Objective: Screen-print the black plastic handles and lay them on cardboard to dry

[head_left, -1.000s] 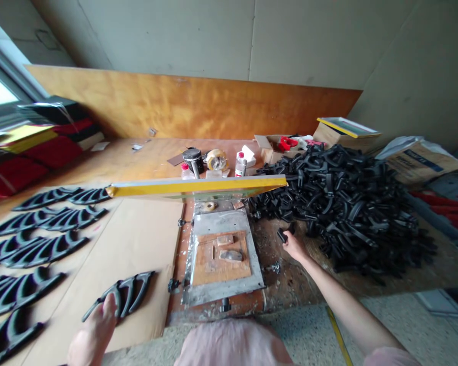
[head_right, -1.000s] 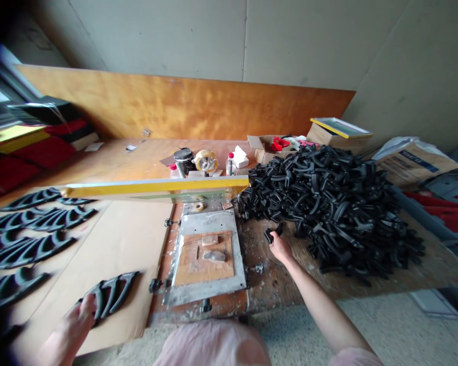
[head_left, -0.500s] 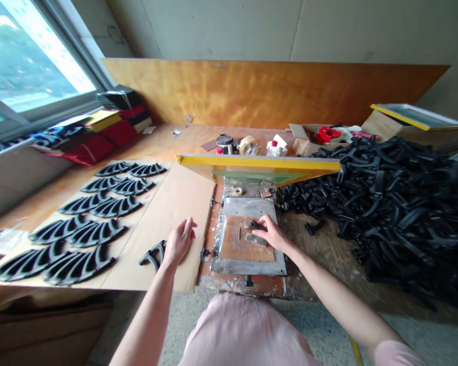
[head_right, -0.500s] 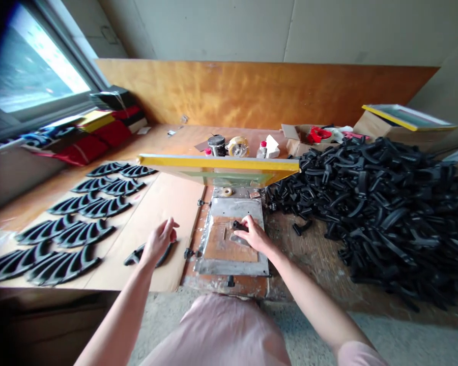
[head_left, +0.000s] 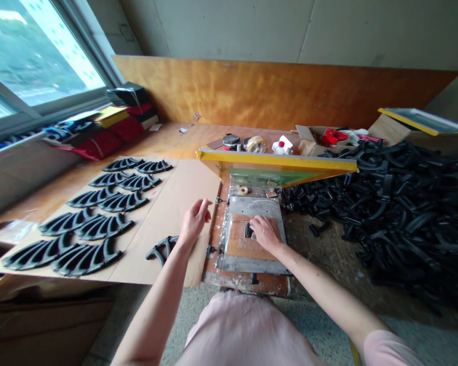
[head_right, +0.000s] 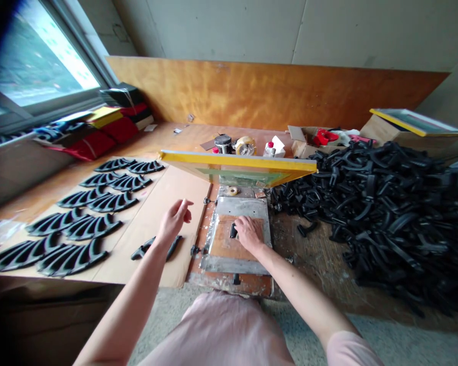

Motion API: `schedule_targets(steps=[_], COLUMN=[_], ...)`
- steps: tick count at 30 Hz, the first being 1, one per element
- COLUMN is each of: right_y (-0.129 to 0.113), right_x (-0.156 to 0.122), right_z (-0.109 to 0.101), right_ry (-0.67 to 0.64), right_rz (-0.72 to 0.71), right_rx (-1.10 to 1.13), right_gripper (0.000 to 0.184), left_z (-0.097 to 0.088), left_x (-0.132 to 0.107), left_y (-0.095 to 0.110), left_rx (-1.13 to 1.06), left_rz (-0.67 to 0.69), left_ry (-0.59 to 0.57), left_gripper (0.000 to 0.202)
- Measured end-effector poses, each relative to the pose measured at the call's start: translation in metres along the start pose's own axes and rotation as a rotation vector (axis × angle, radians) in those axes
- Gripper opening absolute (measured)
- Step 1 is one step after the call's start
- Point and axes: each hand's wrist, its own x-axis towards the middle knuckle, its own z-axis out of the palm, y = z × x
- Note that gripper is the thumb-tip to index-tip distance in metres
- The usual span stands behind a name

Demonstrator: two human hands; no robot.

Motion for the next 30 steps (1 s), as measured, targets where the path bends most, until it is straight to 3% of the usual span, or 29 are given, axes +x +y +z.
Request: schedule_targets(steps=[3, 5, 7, 9, 10, 12, 15, 18, 21, 23, 26, 30], right_y=[-0.001, -0.001, 0.001, 0.010, 0.018, 0.042, 0.084, 0.099, 0.073, 0.045, 0.012, -0.002], right_x=[-0.006, -0.014, -0.025, -0.035, -0.039, -0.044, -0.040, -0.019, 0.016, 0.038, 0.053, 0.029], right_z=[0.011, 0.016, 0.014, 0.004, -0.004, -0.025, -0.055, -0.074, -0.079, -0.076, -0.064, -0.046], right_ry=[-0.028, -0.078, -0.132, -0.132, -0.089, 0.094, 0.337, 0.394, 0.345, 0.236, 0.030, -0.105], right_rz=[-0.212, -0.321, -0.417, -0.512, -0.529, -0.404, -0.063, 0.122, 0.105, 0.036, 0.026, -0.028], right_rx=[0.036, 0.040, 0.064, 0.091, 0.080, -0.047, -0.280, -0.122, 0.133, 0.142, 0.069, 0.013], right_gripper=[0.055, 0.068, 0.063, 0.044, 0.033, 0.022, 0.034, 0.030, 0.056, 0.068, 0.043, 0.011], left_z=[0.011, 0.019, 0.024, 0.024, 0.022, 0.015, 0.008, 0.016, 0.033, 0.042, 0.049, 0.049], left_x=[0.020, 0.031, 0.036, 0.031, 0.024, 0.003, -0.035, -0.064, -0.074, -0.073, -0.070, -0.070], left_y=[0.043, 0.069, 0.084, 0.085, 0.080, 0.063, 0.022, -0.027, -0.069, -0.089, -0.108, -0.116], left_rx=[-0.257, -0.400, -0.464, -0.476, -0.473, -0.443, -0.355, -0.270, -0.200, -0.165, -0.132, -0.125], left_rz=[0.080, 0.093, 0.088, 0.078, 0.068, 0.019, -0.159, -0.313, -0.337, -0.320, -0.297, -0.309], left_ry=[0.041, 0.006, -0.039, -0.057, -0.051, -0.054, -0.145, -0.223, -0.206, -0.197, -0.192, -0.182], left_gripper=[0.058, 0.063, 0.065, 0.065, 0.065, 0.063, 0.059, 0.060, 0.072, 0.073, 0.070, 0.067])
